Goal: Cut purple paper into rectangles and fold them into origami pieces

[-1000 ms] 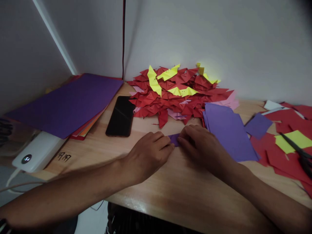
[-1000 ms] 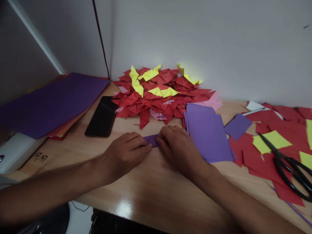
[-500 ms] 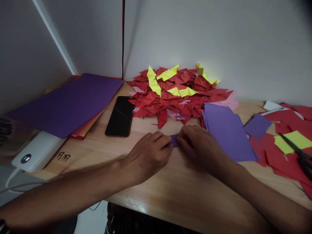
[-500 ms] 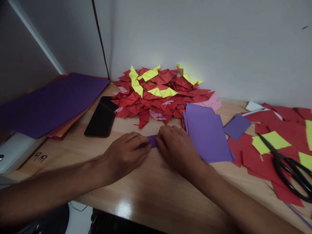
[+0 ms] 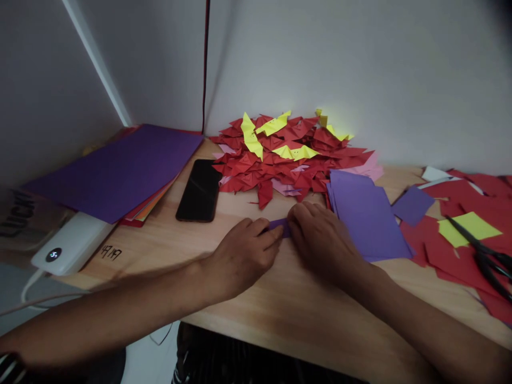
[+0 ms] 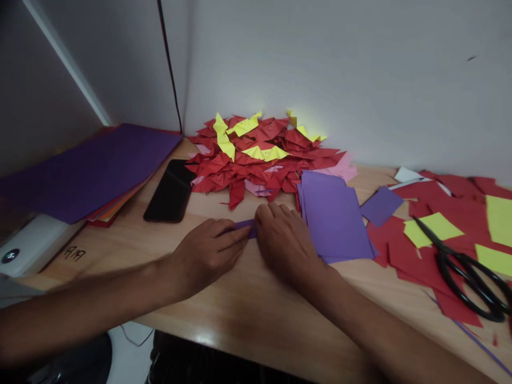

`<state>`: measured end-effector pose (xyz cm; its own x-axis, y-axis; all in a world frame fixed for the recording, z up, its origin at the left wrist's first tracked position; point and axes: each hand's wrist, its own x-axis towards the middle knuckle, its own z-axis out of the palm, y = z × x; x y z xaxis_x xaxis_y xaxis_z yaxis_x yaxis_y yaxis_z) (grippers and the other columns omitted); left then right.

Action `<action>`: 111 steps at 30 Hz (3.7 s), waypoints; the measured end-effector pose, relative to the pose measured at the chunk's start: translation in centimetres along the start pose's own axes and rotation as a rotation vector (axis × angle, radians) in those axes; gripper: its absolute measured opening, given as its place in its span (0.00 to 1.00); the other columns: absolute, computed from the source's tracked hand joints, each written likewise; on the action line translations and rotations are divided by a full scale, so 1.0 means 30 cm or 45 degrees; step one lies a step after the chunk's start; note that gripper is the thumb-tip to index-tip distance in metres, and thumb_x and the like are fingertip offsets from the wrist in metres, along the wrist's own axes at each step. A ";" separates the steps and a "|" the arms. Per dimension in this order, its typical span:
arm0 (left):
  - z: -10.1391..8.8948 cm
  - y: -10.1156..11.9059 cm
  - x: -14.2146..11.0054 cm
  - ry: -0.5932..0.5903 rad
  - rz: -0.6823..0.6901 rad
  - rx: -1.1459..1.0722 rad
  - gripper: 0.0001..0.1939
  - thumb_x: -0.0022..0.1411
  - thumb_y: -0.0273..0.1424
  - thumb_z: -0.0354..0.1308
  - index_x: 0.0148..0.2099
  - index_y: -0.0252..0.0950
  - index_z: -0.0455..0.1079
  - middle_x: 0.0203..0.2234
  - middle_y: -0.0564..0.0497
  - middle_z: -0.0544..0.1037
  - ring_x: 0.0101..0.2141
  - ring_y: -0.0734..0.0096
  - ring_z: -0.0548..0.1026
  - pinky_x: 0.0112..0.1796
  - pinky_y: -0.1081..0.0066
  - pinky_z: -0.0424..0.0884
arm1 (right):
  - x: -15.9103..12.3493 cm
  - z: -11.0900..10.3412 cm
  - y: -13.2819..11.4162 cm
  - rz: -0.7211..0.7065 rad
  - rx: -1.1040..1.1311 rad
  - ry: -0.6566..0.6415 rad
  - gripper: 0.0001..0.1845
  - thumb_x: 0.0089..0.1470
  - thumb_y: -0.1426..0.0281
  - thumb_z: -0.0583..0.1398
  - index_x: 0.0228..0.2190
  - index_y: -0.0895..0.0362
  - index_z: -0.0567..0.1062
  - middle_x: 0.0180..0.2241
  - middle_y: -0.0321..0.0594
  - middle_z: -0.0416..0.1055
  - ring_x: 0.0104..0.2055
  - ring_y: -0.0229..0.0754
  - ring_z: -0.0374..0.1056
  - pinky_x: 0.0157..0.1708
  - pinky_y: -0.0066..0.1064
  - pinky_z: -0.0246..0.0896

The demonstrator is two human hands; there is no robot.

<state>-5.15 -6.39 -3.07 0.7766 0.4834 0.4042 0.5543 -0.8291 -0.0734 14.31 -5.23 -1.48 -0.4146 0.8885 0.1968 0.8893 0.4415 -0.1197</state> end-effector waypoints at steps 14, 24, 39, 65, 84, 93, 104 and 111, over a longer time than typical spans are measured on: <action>-0.001 0.002 0.007 0.062 -0.039 -0.041 0.11 0.66 0.25 0.51 0.43 0.33 0.75 0.39 0.45 0.79 0.38 0.64 0.71 0.34 0.65 0.68 | -0.111 -0.012 0.009 -0.232 0.046 0.129 0.19 0.64 0.72 0.51 0.54 0.61 0.69 0.53 0.54 0.71 0.55 0.54 0.66 0.50 0.46 0.63; -0.008 -0.012 -0.005 0.031 -0.002 -0.178 0.13 0.66 0.26 0.52 0.49 0.30 0.73 0.48 0.43 0.79 0.47 0.61 0.72 0.46 0.60 0.71 | -0.201 0.004 -0.085 -0.137 -0.158 -0.007 0.26 0.65 0.65 0.50 0.60 0.64 0.66 0.62 0.50 0.62 0.63 0.53 0.59 0.61 0.51 0.53; -0.085 0.304 -0.212 -0.066 -0.169 -0.184 0.21 0.69 0.28 0.47 0.62 0.35 0.64 0.60 0.49 0.69 0.66 0.56 0.54 0.64 0.49 0.51 | -0.523 -0.009 -0.252 -0.146 -0.259 0.230 0.24 0.66 0.64 0.48 0.52 0.66 0.74 0.55 0.52 0.71 0.58 0.50 0.66 0.59 0.47 0.50; -0.029 0.413 -0.250 0.101 -0.292 -0.202 0.24 0.68 0.25 0.48 0.65 0.36 0.57 0.62 0.48 0.66 0.66 0.63 0.55 0.64 0.52 0.56 | -0.592 0.014 -0.200 -0.058 -0.103 0.175 0.26 0.62 0.68 0.53 0.60 0.59 0.64 0.61 0.43 0.66 0.66 0.50 0.54 0.63 0.50 0.47; -0.088 0.428 -0.247 0.011 -0.404 -0.332 0.24 0.68 0.26 0.50 0.65 0.37 0.58 0.63 0.48 0.65 0.66 0.61 0.54 0.64 0.50 0.55 | -0.649 -0.011 -0.182 -0.001 -0.228 0.253 0.22 0.63 0.68 0.51 0.56 0.60 0.70 0.59 0.45 0.67 0.64 0.56 0.56 0.61 0.53 0.47; -0.058 0.458 -0.248 -0.034 -0.419 -0.144 0.27 0.67 0.23 0.48 0.67 0.35 0.56 0.65 0.46 0.61 0.67 0.51 0.48 0.63 0.46 0.57 | -0.589 -0.045 -0.271 -0.043 -0.156 0.174 0.28 0.62 0.66 0.52 0.61 0.63 0.63 0.64 0.43 0.60 0.68 0.53 0.50 0.64 0.50 0.47; -0.060 0.451 -0.254 -0.064 -0.385 -0.069 0.28 0.65 0.21 0.47 0.67 0.35 0.57 0.65 0.46 0.61 0.66 0.52 0.54 0.63 0.48 0.58 | -0.595 0.007 -0.205 0.019 -0.159 0.153 0.27 0.65 0.63 0.50 0.61 0.62 0.64 0.63 0.47 0.61 0.65 0.49 0.57 0.64 0.50 0.47; -0.055 0.449 -0.252 -0.060 -0.386 -0.056 0.27 0.66 0.22 0.47 0.67 0.35 0.57 0.66 0.47 0.59 0.66 0.53 0.54 0.63 0.49 0.57 | -0.633 -0.026 -0.147 0.095 -0.254 0.187 0.28 0.66 0.61 0.47 0.59 0.64 0.67 0.61 0.48 0.64 0.64 0.55 0.58 0.63 0.55 0.47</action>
<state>-4.05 -21.67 -5.62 0.5912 0.7222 0.3591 0.7503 -0.6558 0.0837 18.41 -24.16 -3.94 -0.3271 0.8834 0.3355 0.9428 0.3292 0.0524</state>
